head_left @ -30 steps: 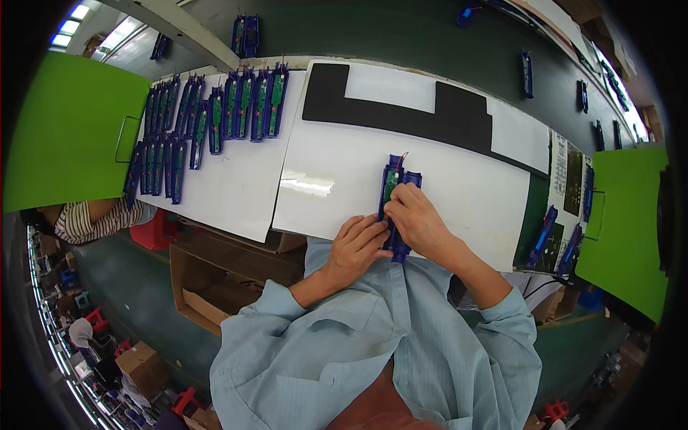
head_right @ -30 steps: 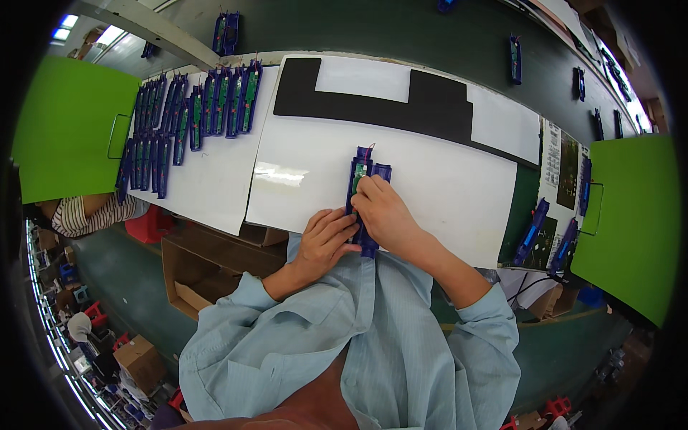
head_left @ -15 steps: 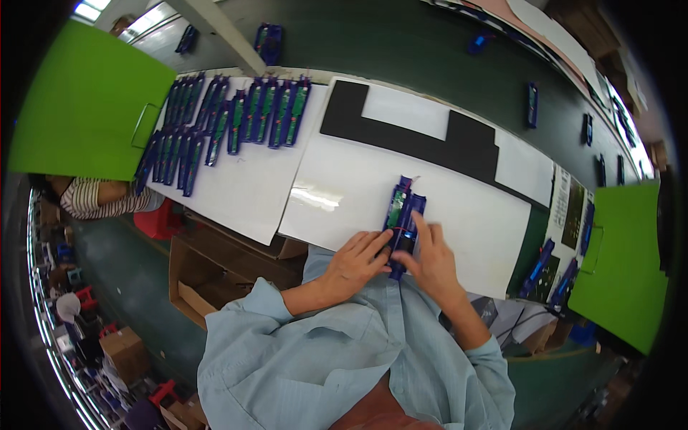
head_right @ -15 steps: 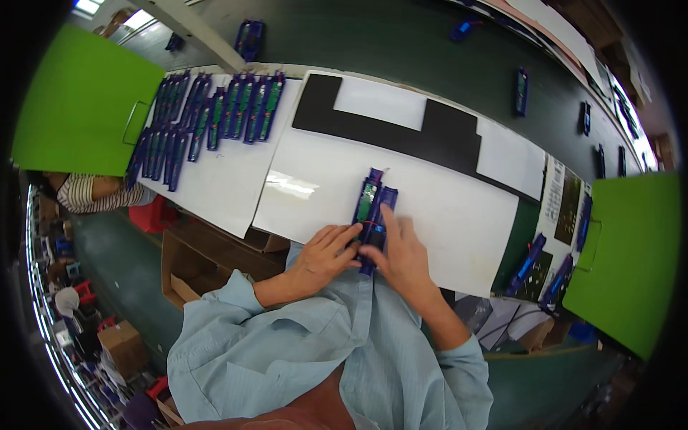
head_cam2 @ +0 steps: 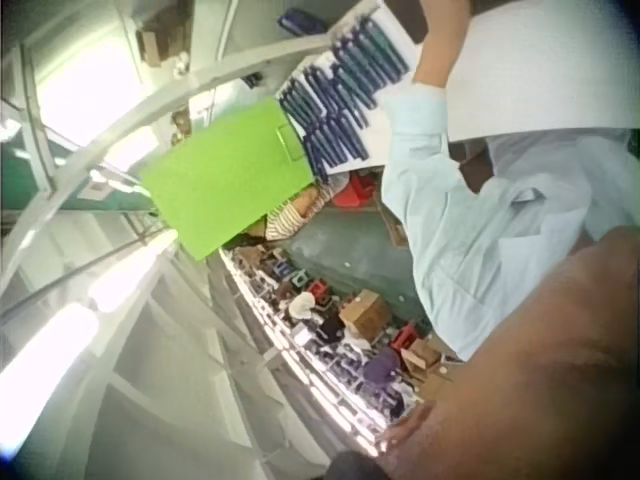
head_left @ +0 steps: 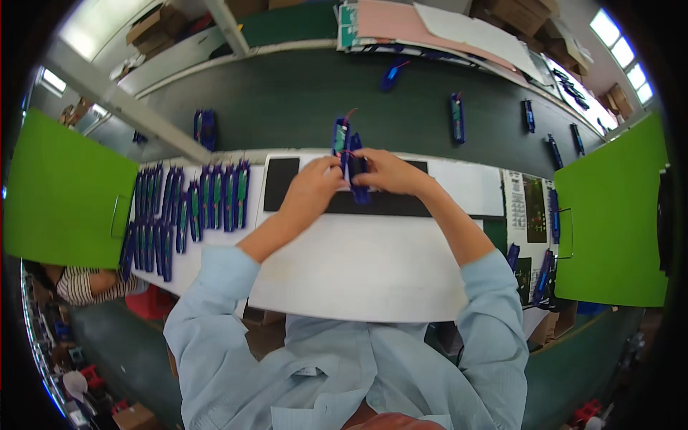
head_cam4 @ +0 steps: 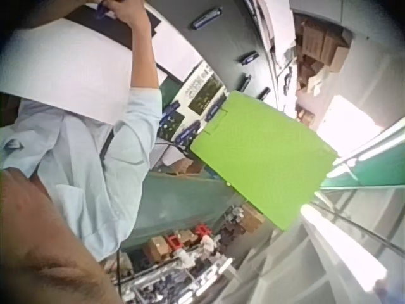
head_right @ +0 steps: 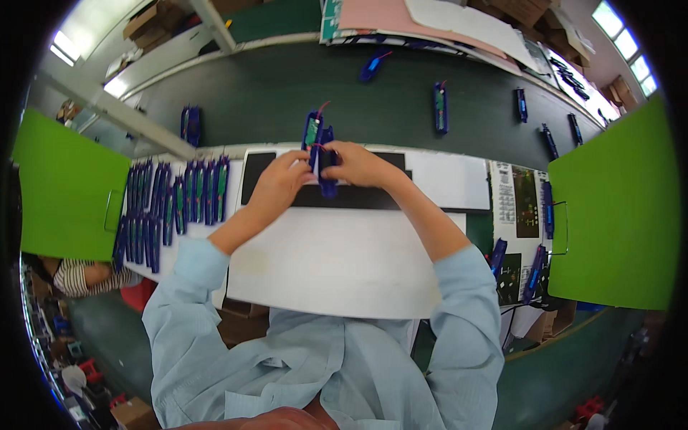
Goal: The person assembles small electronic components by hand at a workstation. They repeatedly pick up blue plastic casings and green circuit boards, insert the boards into the casings, and place the finished units on the table. The process involves precise hand manipulation of small parts without the use of tools.
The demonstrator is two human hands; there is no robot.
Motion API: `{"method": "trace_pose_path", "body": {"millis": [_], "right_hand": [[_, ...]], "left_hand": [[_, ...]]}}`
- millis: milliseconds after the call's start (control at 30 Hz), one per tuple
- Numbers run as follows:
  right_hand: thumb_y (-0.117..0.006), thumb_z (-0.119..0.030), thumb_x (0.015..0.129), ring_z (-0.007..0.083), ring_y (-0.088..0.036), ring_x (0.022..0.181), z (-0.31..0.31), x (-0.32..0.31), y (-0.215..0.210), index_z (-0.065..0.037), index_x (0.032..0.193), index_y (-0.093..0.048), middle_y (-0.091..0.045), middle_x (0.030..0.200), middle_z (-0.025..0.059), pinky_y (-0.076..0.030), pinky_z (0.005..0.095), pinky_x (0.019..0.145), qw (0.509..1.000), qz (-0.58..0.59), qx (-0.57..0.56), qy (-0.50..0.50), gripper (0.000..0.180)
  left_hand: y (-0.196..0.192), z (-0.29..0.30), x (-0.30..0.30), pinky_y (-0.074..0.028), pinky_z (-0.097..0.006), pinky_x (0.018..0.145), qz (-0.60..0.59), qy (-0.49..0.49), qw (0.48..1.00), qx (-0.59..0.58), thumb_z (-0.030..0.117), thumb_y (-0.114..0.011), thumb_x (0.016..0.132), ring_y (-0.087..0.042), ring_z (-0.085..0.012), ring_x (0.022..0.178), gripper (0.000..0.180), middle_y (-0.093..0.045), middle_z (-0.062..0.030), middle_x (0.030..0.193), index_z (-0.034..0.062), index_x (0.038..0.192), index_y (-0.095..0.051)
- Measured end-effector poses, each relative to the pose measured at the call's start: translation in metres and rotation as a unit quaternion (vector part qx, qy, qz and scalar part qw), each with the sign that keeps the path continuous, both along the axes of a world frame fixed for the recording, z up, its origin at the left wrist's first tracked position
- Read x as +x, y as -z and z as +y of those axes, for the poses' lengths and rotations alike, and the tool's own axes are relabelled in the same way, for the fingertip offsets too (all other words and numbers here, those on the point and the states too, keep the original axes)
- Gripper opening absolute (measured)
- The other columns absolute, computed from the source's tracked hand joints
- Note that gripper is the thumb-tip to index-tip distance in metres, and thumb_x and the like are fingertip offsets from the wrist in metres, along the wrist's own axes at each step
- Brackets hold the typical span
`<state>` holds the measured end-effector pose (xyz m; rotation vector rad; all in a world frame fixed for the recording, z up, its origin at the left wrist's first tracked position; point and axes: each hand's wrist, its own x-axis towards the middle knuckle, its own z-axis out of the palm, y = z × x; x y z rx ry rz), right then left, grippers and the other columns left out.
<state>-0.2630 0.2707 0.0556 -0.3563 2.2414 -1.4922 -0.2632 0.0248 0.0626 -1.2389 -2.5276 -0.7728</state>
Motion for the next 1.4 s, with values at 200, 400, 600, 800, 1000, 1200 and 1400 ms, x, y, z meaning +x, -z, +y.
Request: {"method": "trace_pose_path", "body": {"millis": [200, 400, 600, 800, 1000, 1200, 1400], "right_hand": [[-0.083, -0.032, 0.094, 0.0324, -0.074, 0.103, 0.035, -0.116, 0.072, -0.004, 0.149, -0.055, -0.071, 0.116, 0.0200, -0.061, 0.0426, 0.087, 0.918, 0.286, 0.168, 0.215, 0.068], [-0.079, -0.052, 0.094, 0.0515, -0.066, 0.116, 0.080, -0.224, 0.084, -0.010, 0.160, -0.045, -0.053, 0.139, 0.0328, -0.058, 0.0554, 0.095, 0.845, 0.246, 0.236, 0.411, 0.086], [-0.075, -0.037, 0.095, 0.0483, -0.062, 0.122, 0.073, -0.277, 0.099, -0.004, 0.146, -0.054, -0.056, 0.131, 0.0343, -0.056, 0.0554, 0.100, 0.817, 0.195, 0.378, 0.390, 0.064], [-0.067, -0.011, 0.093, 0.0469, -0.068, 0.108, 0.088, -0.220, 0.074, 0.000, 0.138, -0.050, -0.058, 0.123, 0.0317, -0.063, 0.0509, 0.091, 0.809, 0.238, 0.374, 0.385, 0.050], [-0.083, -0.042, 0.093, 0.0455, -0.067, 0.115, 0.166, -0.122, 0.089, -0.013, 0.156, -0.045, -0.060, 0.126, 0.0264, -0.059, 0.0524, 0.094, 0.755, 0.206, 0.445, 0.435, 0.079], [-0.076, -0.026, 0.095, 0.0526, -0.066, 0.113, 0.168, -0.094, 0.110, -0.006, 0.158, -0.042, -0.061, 0.130, 0.0325, -0.056, 0.0570, 0.097, 0.813, 0.249, 0.318, 0.418, 0.074], [-0.077, -0.026, 0.099, 0.0388, -0.062, 0.126, 0.000, 0.076, 0.047, -0.001, 0.157, -0.046, -0.059, 0.138, 0.0250, -0.049, 0.0456, 0.109, 0.946, 0.221, 0.102, 0.213, 0.070]], "left_hand": [[0.051, 0.037, -0.094, -0.052, -0.048, 0.104, 0.102, -0.101, 0.988, 0.059, 0.011, -0.077, 0.093, -0.065, -0.0389, 0.120, 0.028, -0.068, -0.0148, 0.132, 0.0027, 0.119, -0.071], [0.049, 0.058, 0.052, -0.035, -0.057, 0.123, -0.054, 0.036, 0.998, 0.006, 0.007, -0.079, 0.090, -0.054, -0.0344, 0.145, 0.038, -0.064, -0.0127, 0.146, 0.0094, 0.126, -0.071], [0.082, 0.070, 0.096, -0.028, -0.055, 0.128, -0.069, 0.036, 0.996, -0.035, 0.009, -0.075, 0.096, -0.046, -0.0298, 0.153, 0.035, -0.056, -0.0086, 0.157, 0.0108, 0.130, -0.070], [0.090, 0.064, 0.097, -0.029, -0.054, 0.128, -0.085, 0.014, 0.996, -0.030, 0.008, -0.070, 0.098, -0.046, -0.0293, 0.152, 0.031, -0.057, -0.0087, 0.156, 0.0082, 0.129, -0.070], [0.085, 0.069, 0.098, -0.029, -0.053, 0.127, -0.082, 0.015, 0.996, -0.007, 0.007, -0.071, 0.098, -0.047, -0.0296, 0.152, 0.028, -0.058, -0.0094, 0.154, 0.0073, 0.126, -0.071], [0.095, 0.063, 0.100, -0.043, -0.053, 0.118, -0.121, -0.008, 0.983, 0.137, 0.004, -0.071, 0.098, -0.052, -0.0332, 0.146, 0.025, -0.063, -0.0140, 0.144, 0.0041, 0.123, -0.072], [0.082, 0.051, 0.133, -0.051, -0.037, 0.110, -0.521, -0.072, 0.737, 0.424, 0.032, -0.064, 0.112, -0.056, -0.0262, 0.139, 0.071, -0.049, -0.0231, 0.155, 0.0037, 0.166, -0.027]]}}
